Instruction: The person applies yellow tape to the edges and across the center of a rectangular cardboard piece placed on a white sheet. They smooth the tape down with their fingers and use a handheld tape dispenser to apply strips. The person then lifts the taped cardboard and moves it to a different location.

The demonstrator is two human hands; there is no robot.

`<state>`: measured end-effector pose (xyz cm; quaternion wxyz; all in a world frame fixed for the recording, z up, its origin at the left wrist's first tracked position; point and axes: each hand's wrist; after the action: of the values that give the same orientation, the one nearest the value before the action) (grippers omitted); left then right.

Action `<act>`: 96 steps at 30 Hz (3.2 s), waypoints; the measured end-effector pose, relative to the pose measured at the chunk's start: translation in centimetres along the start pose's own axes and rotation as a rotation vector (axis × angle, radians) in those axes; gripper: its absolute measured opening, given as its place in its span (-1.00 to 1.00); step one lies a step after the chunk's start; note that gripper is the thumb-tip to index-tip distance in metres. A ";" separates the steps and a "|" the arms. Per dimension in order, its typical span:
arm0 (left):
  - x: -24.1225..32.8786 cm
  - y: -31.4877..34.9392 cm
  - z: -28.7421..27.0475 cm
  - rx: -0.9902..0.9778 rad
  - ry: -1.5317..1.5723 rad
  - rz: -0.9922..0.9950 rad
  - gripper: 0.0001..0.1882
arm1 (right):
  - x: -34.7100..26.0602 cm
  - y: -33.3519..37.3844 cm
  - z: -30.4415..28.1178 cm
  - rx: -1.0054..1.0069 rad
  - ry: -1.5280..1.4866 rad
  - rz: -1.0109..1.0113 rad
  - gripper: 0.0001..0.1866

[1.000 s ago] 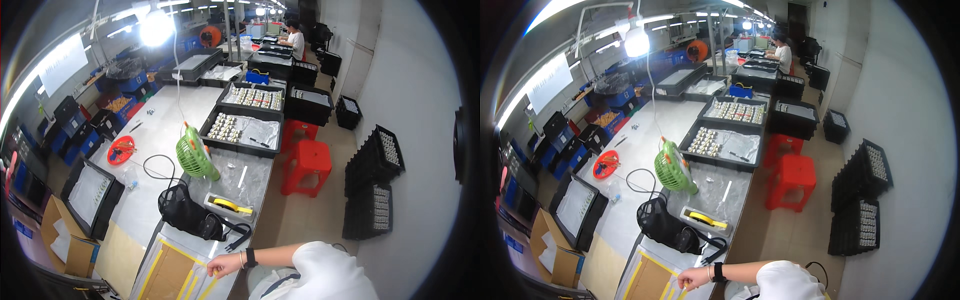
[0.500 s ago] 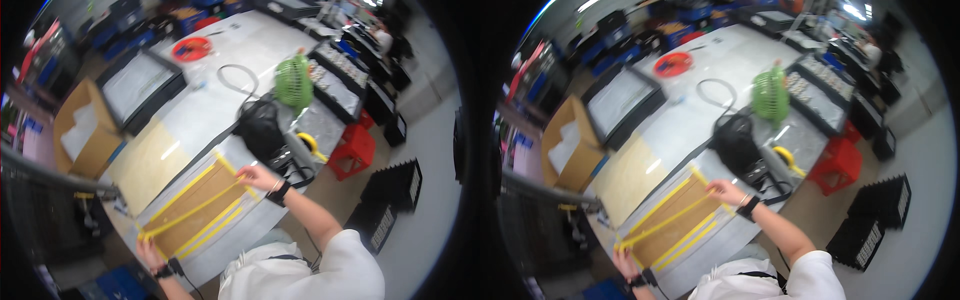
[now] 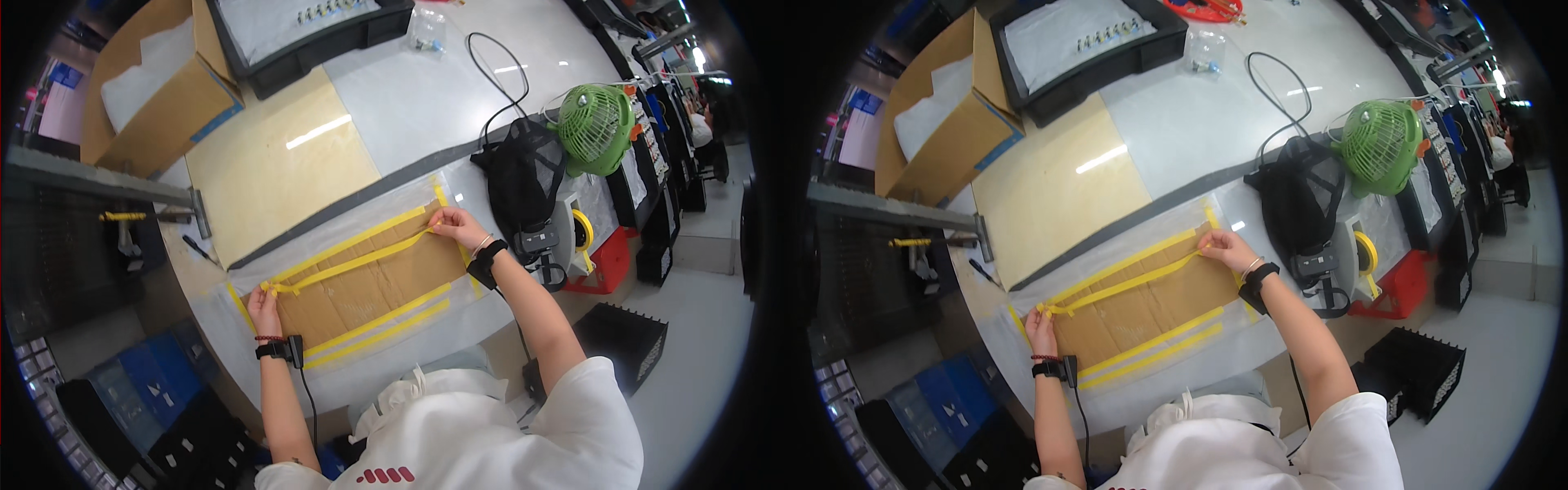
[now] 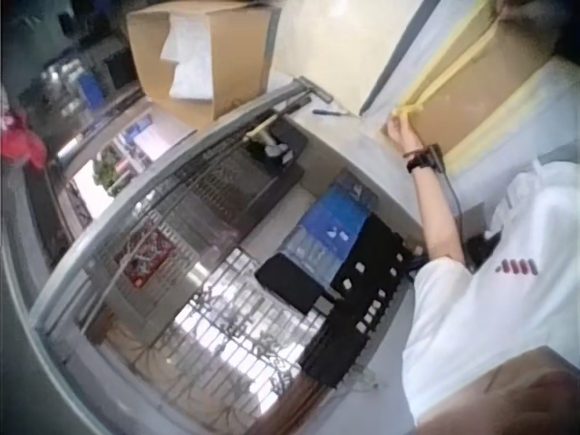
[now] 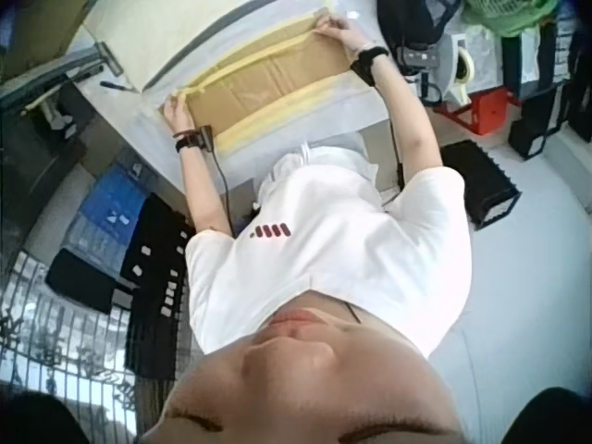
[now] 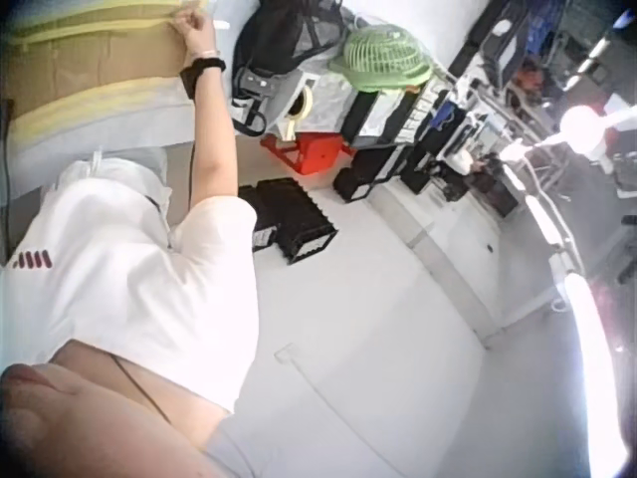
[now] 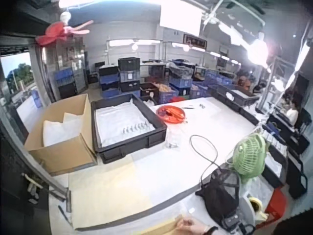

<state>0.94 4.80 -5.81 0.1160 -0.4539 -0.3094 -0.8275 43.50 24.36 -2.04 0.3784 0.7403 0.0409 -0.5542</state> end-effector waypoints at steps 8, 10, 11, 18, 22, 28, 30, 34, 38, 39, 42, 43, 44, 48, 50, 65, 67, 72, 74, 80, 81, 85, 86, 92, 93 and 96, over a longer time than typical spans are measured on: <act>-1.9 5.5 -0.1 0.059 0.039 -0.005 -0.80 | 2.6 3.7 0.6 0.033 0.089 0.002 -0.94; -2.5 7.2 -0.2 0.085 0.015 -0.016 -0.80 | 3.3 5.3 0.7 0.032 0.093 0.010 -0.94; -2.9 8.0 -0.4 0.097 0.016 -0.014 -0.80 | 3.4 6.2 0.8 0.030 0.091 0.011 -0.94; -2.9 11.9 0.3 0.110 0.025 -0.007 -0.85 | 3.2 9.0 1.0 -0.029 0.150 -0.010 -0.93; 1.3 9.2 3.1 0.065 0.142 0.155 -0.88 | -3.7 7.8 -1.2 -0.068 0.111 -0.092 -0.93; 2.8 1.5 4.4 0.160 0.184 0.069 -0.87 | -5.7 -0.2 -2.6 -0.083 -0.071 -0.072 -0.92; 1.2 0.3 2.7 0.230 0.105 -0.010 -0.83 | -3.3 -1.8 -2.3 -0.120 -0.096 0.070 -0.90; -0.4 2.5 1.1 0.207 -0.007 -0.043 -0.80 | -0.6 -0.1 -0.8 -0.076 -0.001 0.139 -0.94; -1.2 4.9 0.8 0.266 -0.021 -0.010 -0.80 | 0.6 1.0 -0.1 -0.025 0.020 0.060 -0.96; -1.3 5.4 0.8 0.288 -0.004 -0.014 -0.80 | 1.0 1.1 -0.1 -0.013 0.029 0.033 -0.97; -1.8 6.2 0.9 0.326 -0.007 0.037 -0.81 | 1.3 1.4 -0.2 -0.038 0.091 0.025 -0.95; -2.0 6.4 0.9 0.334 -0.018 0.064 -0.82 | 1.3 1.7 -0.2 -0.026 0.106 0.030 -0.95; -2.2 6.4 0.7 0.326 -0.034 0.064 -0.81 | 0.8 2.0 0.0 -0.014 0.122 0.033 -0.95; -2.4 6.6 0.1 0.307 -0.118 0.042 -0.78 | 1.5 2.7 -0.3 -0.003 0.234 0.033 -0.93; -2.3 6.7 0.1 0.302 -0.145 0.030 -0.79 | 1.9 2.7 -0.3 0.003 0.198 0.057 -0.92; -3.1 7.8 2.0 0.324 -0.286 0.262 -0.91 | 1.8 2.5 0.3 0.041 0.317 0.035 -0.90; -3.0 8.1 2.7 0.339 -0.312 0.271 -0.90 | 1.8 2.6 0.4 0.053 0.325 0.030 -0.89; -3.0 8.3 3.1 0.354 -0.456 0.274 -0.89 | 1.9 2.8 0.5 0.074 0.341 0.019 -0.86; -3.2 8.4 3.2 0.354 -0.456 0.297 -0.89 | 1.8 2.8 0.6 0.073 0.353 0.001 -0.85; -3.6 8.3 3.4 0.375 -0.532 0.348 -0.88 | 2.3 2.6 0.6 0.071 0.384 -0.114 -0.81; -3.6 8.3 3.3 0.379 -0.563 0.355 -0.88 | 2.1 2.6 0.6 0.070 0.401 -0.118 -0.80; -3.3 8.5 3.6 0.371 -0.667 0.298 -0.90 | 1.5 2.6 1.0 0.083 0.454 -0.100 -0.79; -3.3 8.5 3.6 0.389 -0.683 0.327 -0.89 | 1.4 2.6 1.1 0.084 0.464 -0.094 -0.79; -3.3 8.6 3.6 0.422 -0.800 0.402 -0.89 | 2.3 2.5 1.1 0.146 0.617 -0.170 -0.78; -3.2 8.6 3.8 0.418 -0.821 0.405 -0.90 | 2.4 2.4 1.1 0.158 0.637 -0.186 -0.78; -3.0 8.6 4.1 0.395 -0.893 0.415 -0.91 | 2.3 2.4 1.3 0.170 0.702 -0.173 -0.78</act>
<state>9.48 0.35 -3.09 0.2176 -0.7833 -0.3823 -0.4392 44.47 21.03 -2.89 0.2301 0.9079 0.1844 -0.2978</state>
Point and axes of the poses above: each hand's wrist, its own y-axis away from the middle knuckle, its own z-axis out of the palm, x = y × z, and after that the axes turned 15 degrees about y, right-handed
